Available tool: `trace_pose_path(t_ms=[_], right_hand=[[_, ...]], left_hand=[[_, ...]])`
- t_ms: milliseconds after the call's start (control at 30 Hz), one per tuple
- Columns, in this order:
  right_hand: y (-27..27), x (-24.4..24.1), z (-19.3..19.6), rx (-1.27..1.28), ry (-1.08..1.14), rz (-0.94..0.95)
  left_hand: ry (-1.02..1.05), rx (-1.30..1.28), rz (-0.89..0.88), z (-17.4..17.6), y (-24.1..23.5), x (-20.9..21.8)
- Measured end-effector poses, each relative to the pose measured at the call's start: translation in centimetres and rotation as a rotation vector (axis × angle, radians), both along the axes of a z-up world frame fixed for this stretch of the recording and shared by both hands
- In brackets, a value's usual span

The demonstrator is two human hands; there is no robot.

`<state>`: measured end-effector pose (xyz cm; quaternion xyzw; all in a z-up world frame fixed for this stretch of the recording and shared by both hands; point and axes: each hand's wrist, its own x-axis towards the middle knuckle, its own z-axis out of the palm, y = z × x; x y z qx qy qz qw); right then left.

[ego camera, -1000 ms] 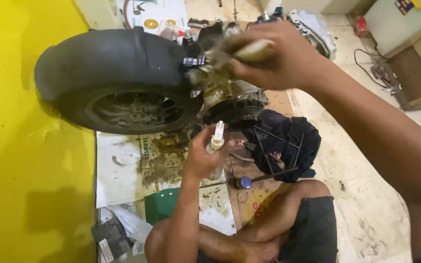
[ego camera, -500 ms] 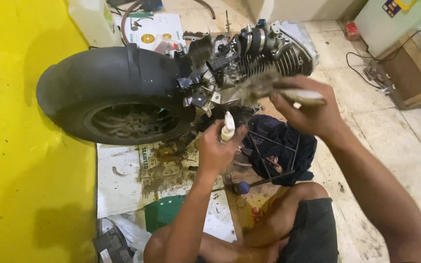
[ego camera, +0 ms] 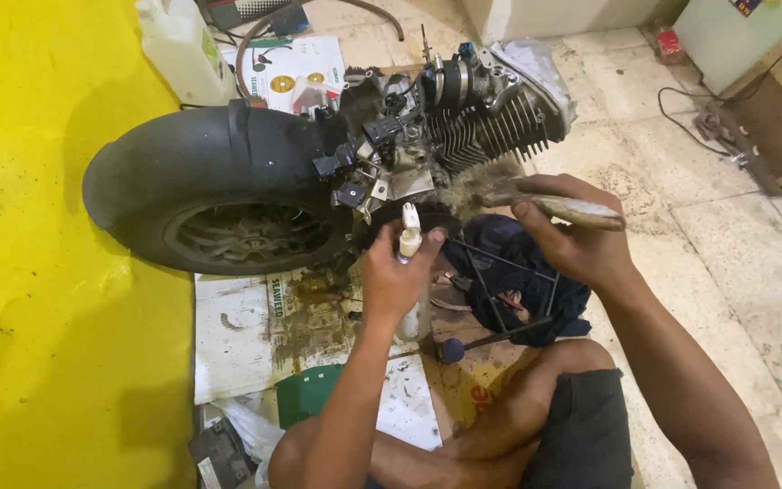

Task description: The person sits on the floor and cleans the engine and rear wheel area of a motorcycle. They use a brush to scrub the components and apply a liquid from a bottle to the parts.

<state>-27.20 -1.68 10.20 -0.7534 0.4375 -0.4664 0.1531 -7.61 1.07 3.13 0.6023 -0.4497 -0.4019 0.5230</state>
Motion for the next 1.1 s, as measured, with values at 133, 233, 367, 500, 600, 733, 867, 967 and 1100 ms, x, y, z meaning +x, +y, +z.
trace_pose_path(t_ms=[133, 233, 367, 500, 600, 733, 867, 967, 1100], right_hand=[[-0.1, 0.5, 0.1, -0.024, 0.007, -0.013], [0.2, 0.6, -0.1, -0.011, -0.043, 0.014], [0.5, 0.7, 0.3, -0.025, -0.068, 0.033], [0.8, 0.0, 0.4, -0.018, -0.044, 0.03], [0.8, 0.1, 0.9, -0.024, -0.025, 0.018], [1.0, 0.2, 0.8, -0.025, -0.039, 0.001], [0.8, -0.3, 0.1, 0.009, -0.058, 0.014], [0.8, -0.8, 0.2, 0.013, -0.07, 0.016], [0.7, -2.2, -0.7, 0.026, -0.131, 0.007]], left_hand=[[-0.092, -0.03, 0.006, -1.2, -0.5, 1.2], [-0.098, 0.017, 0.013, 0.0, -0.7, 2.2], [-0.079, -0.018, -0.038, 3.4, -0.6, 3.5], [-0.115, -0.01, -0.044, 5.5, -1.5, 5.9], [-0.223, -0.067, 0.024, 5.2, -3.2, 7.3], [-0.239, -0.001, -0.076, 6.8, -2.1, 6.6], [-0.204, 0.117, -0.2, 7.5, -0.5, 3.8], [-0.183, 0.125, -0.25, 6.5, -0.4, 1.5], [-0.226, 0.194, -0.164, 4.1, -0.8, -0.7]])
